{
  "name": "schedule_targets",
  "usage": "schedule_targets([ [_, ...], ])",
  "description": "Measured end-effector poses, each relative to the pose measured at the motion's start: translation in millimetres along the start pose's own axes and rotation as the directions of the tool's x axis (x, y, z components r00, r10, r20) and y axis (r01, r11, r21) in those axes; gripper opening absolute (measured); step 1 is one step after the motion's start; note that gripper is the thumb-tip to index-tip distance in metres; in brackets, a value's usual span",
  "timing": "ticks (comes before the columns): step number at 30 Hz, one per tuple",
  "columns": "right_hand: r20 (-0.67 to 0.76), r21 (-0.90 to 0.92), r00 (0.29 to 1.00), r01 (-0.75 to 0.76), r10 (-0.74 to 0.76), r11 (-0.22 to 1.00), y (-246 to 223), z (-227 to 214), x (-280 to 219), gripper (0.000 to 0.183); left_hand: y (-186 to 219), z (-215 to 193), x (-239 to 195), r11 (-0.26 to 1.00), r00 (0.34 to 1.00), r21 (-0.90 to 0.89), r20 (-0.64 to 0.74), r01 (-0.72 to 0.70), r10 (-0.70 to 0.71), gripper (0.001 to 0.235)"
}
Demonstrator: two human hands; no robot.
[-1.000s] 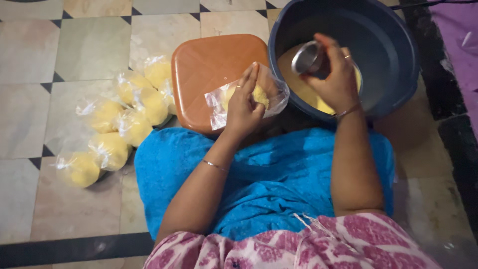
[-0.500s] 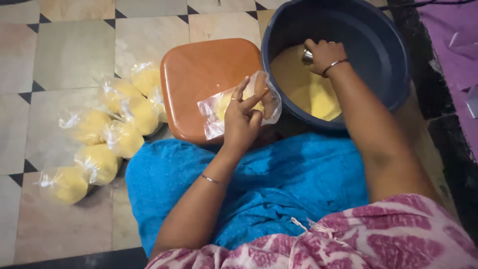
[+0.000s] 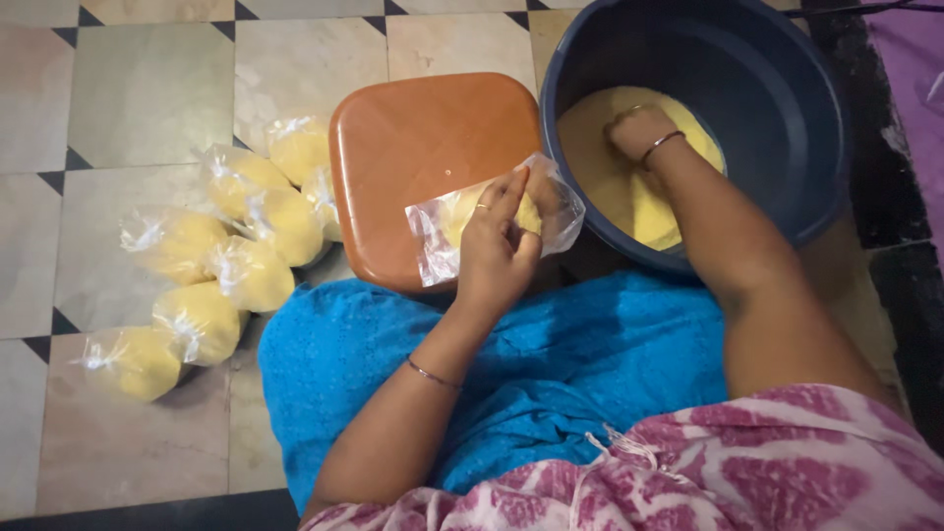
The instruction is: The person scoops yellow grain from a large bucket using a metal cup and pours it into small plastic bags. They then tie the bags shut and place them on the floor next to a growing pile of finished packages.
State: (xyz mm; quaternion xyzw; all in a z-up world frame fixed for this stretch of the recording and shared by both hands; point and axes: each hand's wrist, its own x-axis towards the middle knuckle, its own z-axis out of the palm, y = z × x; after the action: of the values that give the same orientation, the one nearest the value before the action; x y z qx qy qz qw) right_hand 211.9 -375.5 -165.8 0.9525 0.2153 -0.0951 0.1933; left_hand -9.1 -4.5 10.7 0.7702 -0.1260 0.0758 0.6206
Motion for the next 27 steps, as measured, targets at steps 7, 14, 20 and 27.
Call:
schedule_targets([
  [7, 0.027, 0.107, 0.994, 0.101, -0.104, 0.989, -37, -60, -18, 0.019, 0, -3, 2, 1.000, 1.000, 0.004, 0.005, 0.006, -0.006, 0.068],
  [14, -0.148, 0.508, 0.988, 0.116, -0.046, 0.854, -58, -128, -54, 0.015, -8, 1, 3, 0.998, 0.999, 0.060, 0.011, -0.033, 0.032, 0.072],
  [20, -0.177, 0.722, 0.977, 0.048, 0.117, 0.691, -53, -173, -89, 0.022, -10, 4, 3, 0.997, 1.000, 0.074, -0.008, -0.010, 0.010, 0.072],
  [27, -0.085, 0.937, 0.890, -0.081, 0.447, 0.339, -48, -196, -168, 0.018, -11, 5, 3, 0.993, 0.998, 0.100, 0.008, -0.058, 0.058, 0.078],
])
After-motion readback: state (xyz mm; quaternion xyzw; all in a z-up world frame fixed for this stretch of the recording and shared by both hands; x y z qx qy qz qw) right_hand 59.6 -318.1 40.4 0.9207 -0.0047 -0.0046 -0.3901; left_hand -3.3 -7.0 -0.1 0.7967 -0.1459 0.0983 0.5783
